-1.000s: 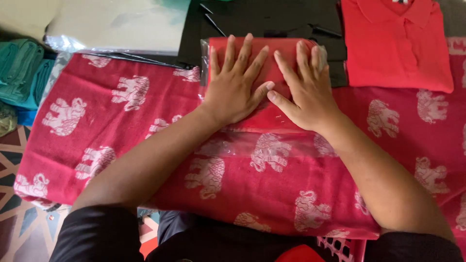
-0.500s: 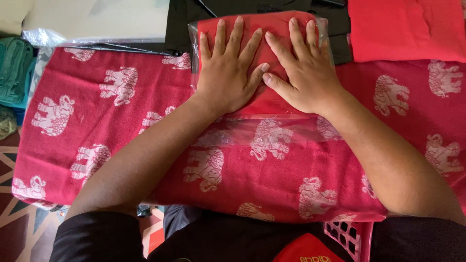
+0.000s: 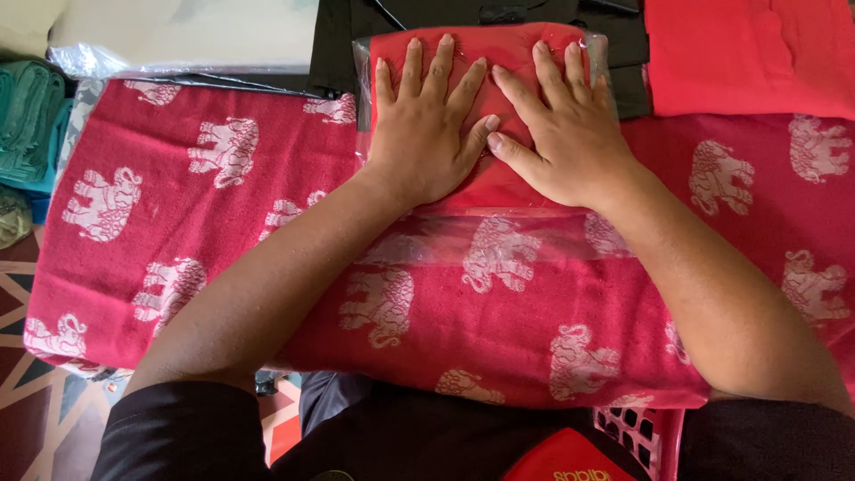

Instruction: Packaging folded red t-shirts into clear plastic bags on a table.

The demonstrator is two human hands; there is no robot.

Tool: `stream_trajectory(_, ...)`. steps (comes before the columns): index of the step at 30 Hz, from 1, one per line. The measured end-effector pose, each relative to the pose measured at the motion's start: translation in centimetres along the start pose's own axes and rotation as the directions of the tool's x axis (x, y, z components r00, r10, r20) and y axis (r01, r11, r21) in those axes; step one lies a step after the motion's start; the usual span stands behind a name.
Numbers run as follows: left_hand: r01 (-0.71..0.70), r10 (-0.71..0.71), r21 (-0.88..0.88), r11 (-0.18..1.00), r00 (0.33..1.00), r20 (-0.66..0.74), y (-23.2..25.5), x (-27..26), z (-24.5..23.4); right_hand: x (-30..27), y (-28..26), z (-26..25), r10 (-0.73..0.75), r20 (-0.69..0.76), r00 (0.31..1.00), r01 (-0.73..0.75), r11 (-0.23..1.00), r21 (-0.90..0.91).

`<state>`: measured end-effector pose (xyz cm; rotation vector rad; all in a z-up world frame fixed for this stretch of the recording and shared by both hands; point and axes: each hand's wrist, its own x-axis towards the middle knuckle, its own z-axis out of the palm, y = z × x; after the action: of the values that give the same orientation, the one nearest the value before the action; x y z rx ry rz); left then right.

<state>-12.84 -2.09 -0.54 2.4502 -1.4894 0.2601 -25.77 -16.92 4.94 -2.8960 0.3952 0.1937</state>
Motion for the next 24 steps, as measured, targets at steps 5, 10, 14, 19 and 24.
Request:
stream_trajectory(5,0.022,-0.017,-0.132,0.991,0.999,0.037,-0.7,-0.3,-1.2,0.2,2.7,2.5,-0.142,-0.212,0.967,0.144,0.99,-0.008)
stream_trajectory(10,-0.125,0.052,-0.491,0.862,0.986,-0.16,-1.9,-2.3,-5.7,-1.4,3.2,0.9,-0.124,-0.278,0.953,0.221,0.909,0.352)
stream_trajectory(14,-0.21,0.22,-0.144,0.967,0.973,0.062,-1.3,-7.1,-8.7,-2.9,1.9,1.2,-0.395,-0.421,0.816,0.406,0.911,-0.069)
stream_trajectory(19,0.102,-0.095,-0.018,0.995,0.967,0.235,-2.7,-13.6,-5.9,-3.2,-2.1,3.4,-0.588,-0.216,0.779,0.561,0.809,-0.177)
stream_trajectory(24,0.116,-0.119,0.031,0.993,0.984,0.13,-2.3,-16.1,-4.4,-2.0,-3.9,4.1,-0.624,-0.255,0.739,0.547,0.776,-0.314)
